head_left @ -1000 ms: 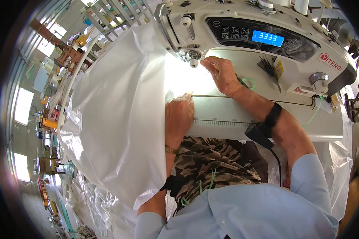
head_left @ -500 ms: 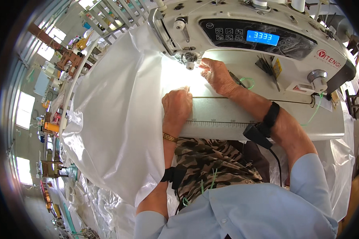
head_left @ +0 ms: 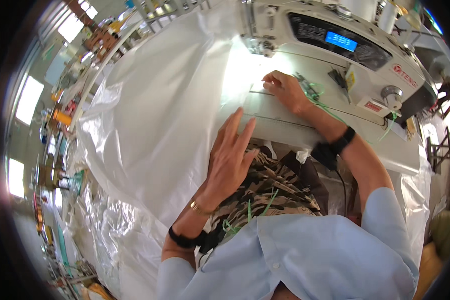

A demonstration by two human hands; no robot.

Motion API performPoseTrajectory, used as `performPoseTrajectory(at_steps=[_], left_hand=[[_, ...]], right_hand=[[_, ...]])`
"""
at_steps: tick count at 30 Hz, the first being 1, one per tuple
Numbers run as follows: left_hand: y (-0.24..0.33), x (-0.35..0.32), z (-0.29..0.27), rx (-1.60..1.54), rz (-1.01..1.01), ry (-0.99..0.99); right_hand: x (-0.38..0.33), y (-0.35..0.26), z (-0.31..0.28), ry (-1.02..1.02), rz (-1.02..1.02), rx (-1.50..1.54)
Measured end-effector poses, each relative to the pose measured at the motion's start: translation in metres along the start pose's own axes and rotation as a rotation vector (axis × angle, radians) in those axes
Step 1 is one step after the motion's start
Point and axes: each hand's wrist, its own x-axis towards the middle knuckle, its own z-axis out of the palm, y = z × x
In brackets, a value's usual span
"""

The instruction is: Sewing white plastic sheets with an industrial sewing machine.

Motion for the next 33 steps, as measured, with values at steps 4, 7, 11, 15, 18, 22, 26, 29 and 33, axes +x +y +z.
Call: performPoseTrajectory(at_steps=[4,7,11,15,18,22,26,29,33], left_hand=[[-0.039,-0.060,-0.059,0.219,-0.203,0.011],[-0.115,-0.124,-0.085,0.336,-0.512,0.094],[-0.222,-0.140,-0.169,0.472,-0.463,0.085],[-0.249,-0.179,-0.185,0.606,-0.391,0.060],[-0.251,-0.200,-0.166,0.683,-0.312,0.024],[-0.111,-0.128,-0.135,0.740,-0.114,-0.130],[-0.014,-0.116,-0.103,0.000,-0.057,-0.391],[-0.051,-0.151,-0.048,0.170,-0.277,-0.437],[-0.155,-0.218,-0.087,0.253,-0.556,0.014]], right_hand=[[-0.059,-0.037,0.019,-0.016,-0.409,-0.018],[-0.087,-0.078,0.061,-0.181,-0.529,0.006],[-0.106,-0.086,0.122,-0.306,-0.481,0.025],[-0.112,-0.096,0.134,-0.167,-0.182,0.015],[-0.124,-0.080,0.147,0.043,0.067,0.136],[-0.124,-0.100,0.152,-0.110,0.212,0.372],[-0.091,-0.124,0.185,-0.356,-0.033,0.194],[-0.062,-0.162,0.181,-0.461,-0.216,0.257],[-0.046,-0.158,0.155,-0.256,-0.441,0.230]])
